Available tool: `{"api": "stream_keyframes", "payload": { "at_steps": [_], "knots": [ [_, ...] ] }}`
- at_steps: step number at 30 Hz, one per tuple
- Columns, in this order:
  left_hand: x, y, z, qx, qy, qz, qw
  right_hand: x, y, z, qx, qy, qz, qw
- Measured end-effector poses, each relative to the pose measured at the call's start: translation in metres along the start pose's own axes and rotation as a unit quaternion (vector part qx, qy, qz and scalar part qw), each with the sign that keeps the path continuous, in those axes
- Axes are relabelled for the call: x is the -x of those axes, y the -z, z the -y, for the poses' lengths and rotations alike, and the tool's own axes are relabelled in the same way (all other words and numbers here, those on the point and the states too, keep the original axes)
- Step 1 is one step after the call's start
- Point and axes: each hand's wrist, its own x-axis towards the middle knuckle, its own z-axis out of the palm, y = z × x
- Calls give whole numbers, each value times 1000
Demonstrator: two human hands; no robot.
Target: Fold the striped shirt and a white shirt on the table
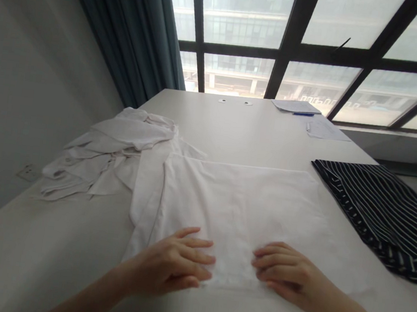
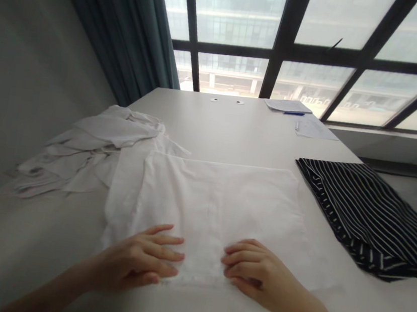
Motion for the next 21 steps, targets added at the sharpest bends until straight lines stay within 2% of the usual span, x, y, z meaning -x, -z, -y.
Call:
{"api": "stream_keyframes", "payload": {
  "at_steps": [2,4,6,9,14,17,21],
  "knots": [
    [0,-5,6,54,51,0,997,-1,1,-4,-81,-47,-4,996],
    [1,-10,11,77,87,-3,993,-1,0,-7,-115,-79,-14,990],
    [1,-12,13,66,95,6,993,0,-4,-10,-92,-98,-21,991],
    [0,-11,9,14,83,37,996,1,-9,-13,-3,-119,-14,993],
    [-3,-3,-1,-54,59,81,993,6,-10,-20,102,-119,31,987],
    [-2,0,-3,-77,49,87,992,12,-6,-27,124,-126,63,982],
    [3,0,3,-98,63,72,991,17,2,-29,104,-138,96,980]
  ]
}}
